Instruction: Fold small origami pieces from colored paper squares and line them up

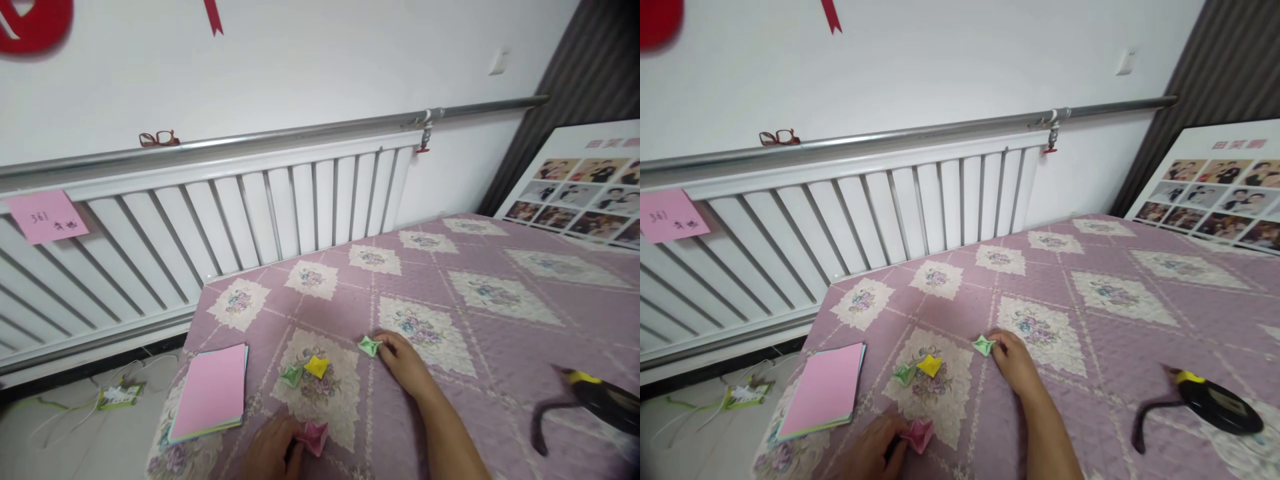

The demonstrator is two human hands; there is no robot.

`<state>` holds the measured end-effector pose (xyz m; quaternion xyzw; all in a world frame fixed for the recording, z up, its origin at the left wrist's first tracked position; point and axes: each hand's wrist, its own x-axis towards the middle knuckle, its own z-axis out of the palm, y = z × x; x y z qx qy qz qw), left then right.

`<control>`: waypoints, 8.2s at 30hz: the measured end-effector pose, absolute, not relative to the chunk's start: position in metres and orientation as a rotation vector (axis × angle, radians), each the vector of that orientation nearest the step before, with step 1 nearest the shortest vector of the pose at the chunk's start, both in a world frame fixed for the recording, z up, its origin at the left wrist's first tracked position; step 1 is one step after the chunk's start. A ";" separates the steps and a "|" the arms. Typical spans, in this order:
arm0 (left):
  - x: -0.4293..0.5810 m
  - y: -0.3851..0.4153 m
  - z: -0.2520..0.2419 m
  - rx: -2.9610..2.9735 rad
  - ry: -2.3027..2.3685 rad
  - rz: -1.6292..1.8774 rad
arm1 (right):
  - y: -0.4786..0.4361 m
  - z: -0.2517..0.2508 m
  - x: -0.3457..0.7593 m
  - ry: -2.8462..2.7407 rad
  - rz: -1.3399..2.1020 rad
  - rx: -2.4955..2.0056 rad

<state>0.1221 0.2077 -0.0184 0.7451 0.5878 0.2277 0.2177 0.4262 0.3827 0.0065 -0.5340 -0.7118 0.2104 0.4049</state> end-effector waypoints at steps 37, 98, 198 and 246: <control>0.141 0.196 0.020 1.889 1.806 0.644 | 0.322 0.038 0.379 -1.947 0.659 -1.376; 0.140 0.198 0.017 1.943 1.791 0.594 | 0.380 0.010 0.404 -1.715 0.356 -1.667; 0.138 0.200 0.005 2.013 1.799 0.616 | 0.345 0.016 0.385 -1.859 0.229 -2.025; 0.138 0.200 0.008 1.997 1.811 0.599 | 0.347 0.006 0.389 -1.863 0.109 -1.803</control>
